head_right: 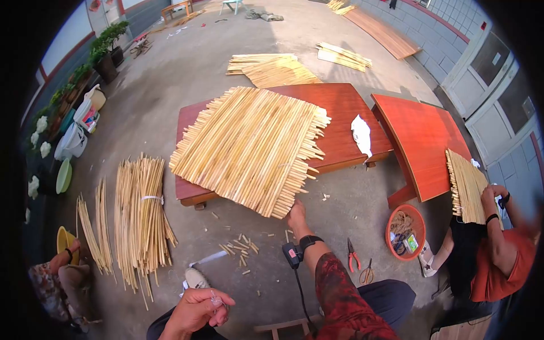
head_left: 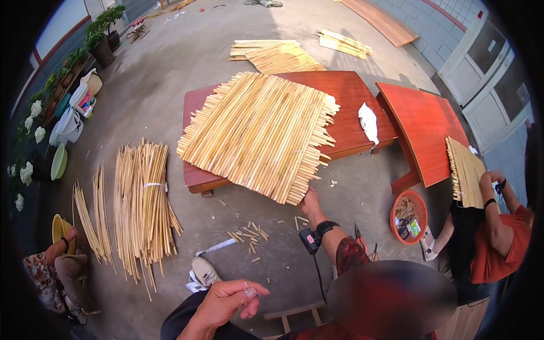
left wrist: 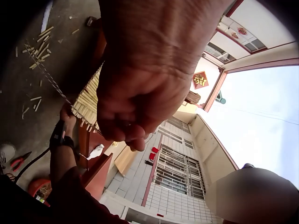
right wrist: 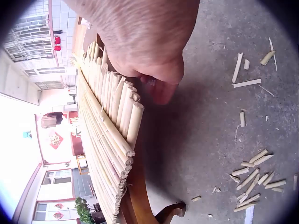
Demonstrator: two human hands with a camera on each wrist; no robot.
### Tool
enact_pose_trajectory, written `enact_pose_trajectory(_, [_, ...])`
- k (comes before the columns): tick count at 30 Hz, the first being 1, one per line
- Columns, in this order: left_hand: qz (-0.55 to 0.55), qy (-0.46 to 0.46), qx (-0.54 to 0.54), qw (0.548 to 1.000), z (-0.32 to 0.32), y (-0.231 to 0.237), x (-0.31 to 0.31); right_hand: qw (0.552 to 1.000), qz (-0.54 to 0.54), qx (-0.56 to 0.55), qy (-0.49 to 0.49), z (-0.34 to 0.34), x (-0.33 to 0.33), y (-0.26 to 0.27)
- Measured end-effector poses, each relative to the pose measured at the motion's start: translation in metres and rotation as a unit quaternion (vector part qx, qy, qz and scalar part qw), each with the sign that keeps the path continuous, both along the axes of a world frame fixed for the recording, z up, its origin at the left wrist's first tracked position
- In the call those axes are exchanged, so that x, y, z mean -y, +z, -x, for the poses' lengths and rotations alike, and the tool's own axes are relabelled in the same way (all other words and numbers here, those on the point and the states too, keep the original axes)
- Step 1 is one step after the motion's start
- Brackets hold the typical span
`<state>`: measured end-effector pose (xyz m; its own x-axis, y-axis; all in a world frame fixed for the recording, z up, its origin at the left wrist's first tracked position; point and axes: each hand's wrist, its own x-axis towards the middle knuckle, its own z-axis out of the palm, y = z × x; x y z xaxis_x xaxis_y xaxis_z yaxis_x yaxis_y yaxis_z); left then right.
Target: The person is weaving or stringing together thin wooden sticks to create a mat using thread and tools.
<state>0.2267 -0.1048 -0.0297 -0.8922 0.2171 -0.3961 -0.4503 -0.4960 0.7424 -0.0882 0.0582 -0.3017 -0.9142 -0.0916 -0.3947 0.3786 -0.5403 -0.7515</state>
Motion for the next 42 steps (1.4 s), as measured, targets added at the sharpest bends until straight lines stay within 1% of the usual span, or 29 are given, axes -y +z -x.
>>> enact_pose_trajectory(1, [0.006, 0.015, 0.012, 1.000, 0.001, -0.003, 0.002, 1.000, 0.006, 0.012, 0.015, 0.005, 0.009, -0.013])
enact_pose_trajectory(3, [0.032, -0.011, 0.039, 0.999, 0.003, -0.007, 0.001, 0.999, 0.042, 0.004, 0.001, 0.020, 0.000, -0.021])
enact_pose_trajectory(4, [0.038, 0.014, 0.049, 0.998, 0.008, -0.001, 0.000, 0.998, 0.049, 0.014, 0.026, 0.026, 0.012, -0.022])
enact_pose_trajectory(5, [0.034, 0.023, 0.065, 0.997, 0.014, 0.010, -0.006, 0.996, 0.065, 0.048, 0.031, 0.027, 0.010, -0.020])
enact_pose_trajectory(6, [0.025, 0.020, 0.075, 0.997, 0.017, 0.019, -0.011, 0.994, 0.076, 0.074, 0.023, 0.025, 0.002, -0.013])
enact_pose_trajectory(7, [0.040, 0.005, 0.073, 0.997, 0.021, 0.019, -0.009, 0.993, 0.088, 0.079, 0.023, 0.031, 0.004, -0.019])
enact_pose_trajectory(8, [0.043, 0.010, 0.077, 0.996, 0.025, 0.016, -0.008, 0.992, 0.099, 0.075, 0.016, 0.037, 0.002, -0.020])
enact_pose_trajectory(11, [0.051, -0.016, 0.109, 0.993, 0.028, 0.010, -0.011, 0.991, 0.122, 0.055, -0.001, 0.054, -0.006, -0.021])
enact_pose_trajectory(12, [0.048, -0.008, 0.114, 0.992, 0.029, 0.009, -0.014, 0.990, 0.130, 0.054, -0.002, 0.058, -0.007, -0.022])
enact_pose_trajectory(17, [0.042, -0.015, 0.099, 0.994, 0.033, 0.004, -0.020, 0.986, 0.162, 0.041, -0.004, 0.062, -0.008, -0.023])
enact_pose_trajectory(21, [0.059, -0.031, 0.074, 0.995, 0.034, -0.004, -0.022, 0.980, 0.197, 0.027, 0.004, 0.066, -0.008, -0.015])
enact_pose_trajectory(23, [0.085, -0.079, 0.057, 0.992, 0.032, -0.016, -0.018, 0.976, 0.216, 0.020, 0.007, 0.071, -0.003, -0.016])
enact_pose_trajectory(24, [0.085, -0.078, 0.060, 0.992, 0.029, -0.018, -0.018, 0.973, 0.231, 0.020, 0.011, 0.068, -0.007, -0.017])
enact_pose_trajectory(26, [0.110, -0.085, 0.067, 0.988, 0.031, -0.018, -0.018, 0.964, 0.265, 0.014, 0.023, 0.071, -0.007, -0.018])
enact_pose_trajectory(29, [0.108, -0.087, 0.068, 0.988, 0.033, -0.014, -0.017, 0.943, 0.329, -0.006, 0.044, 0.072, -0.006, -0.020])
enact_pose_trajectory(30, [0.104, -0.109, 0.065, 0.986, 0.039, -0.011, -0.020, 0.933, 0.358, -0.014, 0.048, 0.075, -0.009, -0.021])
enact_pose_trajectory(32, [0.093, -0.029, 0.084, 0.992, 0.037, -0.003, -0.025, 0.912, 0.404, -0.028, 0.066, 0.076, -0.005, -0.022])
enact_pose_trajectory(33, [0.090, -0.061, 0.080, 0.991, 0.047, 0.002, -0.027, 0.898, 0.432, -0.038, 0.068, 0.079, -0.007, -0.021])
enact_pose_trajectory(35, [0.134, -0.037, 0.106, 0.985, 0.046, 0.007, -0.026, 0.879, 0.466, -0.044, 0.085, 0.079, -0.002, -0.020])
enact_pose_trajectory(36, [0.132, -0.056, 0.107, 0.984, 0.054, 0.013, -0.027, 0.870, 0.483, -0.049, 0.088, 0.082, -0.004, -0.019])
enact_pose_trajectory(38, [0.132, -0.032, 0.105, 0.985, 0.056, 0.016, -0.027, 0.857, 0.501, -0.056, 0.102, 0.081, -0.003, -0.018])
enact_pose_trajectory(39, [0.128, -0.039, 0.109, 0.985, 0.061, 0.020, -0.027, 0.854, 0.506, -0.058, 0.105, 0.082, -0.004, -0.012])
enact_pose_trajectory(40, [0.117, -0.028, 0.114, 0.986, 0.064, 0.022, -0.026, 0.857, 0.502, -0.057, 0.099, 0.081, -0.005, -0.006])
enact_pose_trajectory(41, [0.107, -0.016, 0.120, 0.987, 0.068, 0.024, -0.025, 0.888, 0.458, 0.014, 0.036, 0.079, -0.003, -0.001])
enact_pose_trajectory(42, [0.103, -0.021, 0.125, 0.987, 0.072, 0.028, -0.024, 0.908, 0.410, 0.086, -0.028, 0.074, 0.001, 0.013])
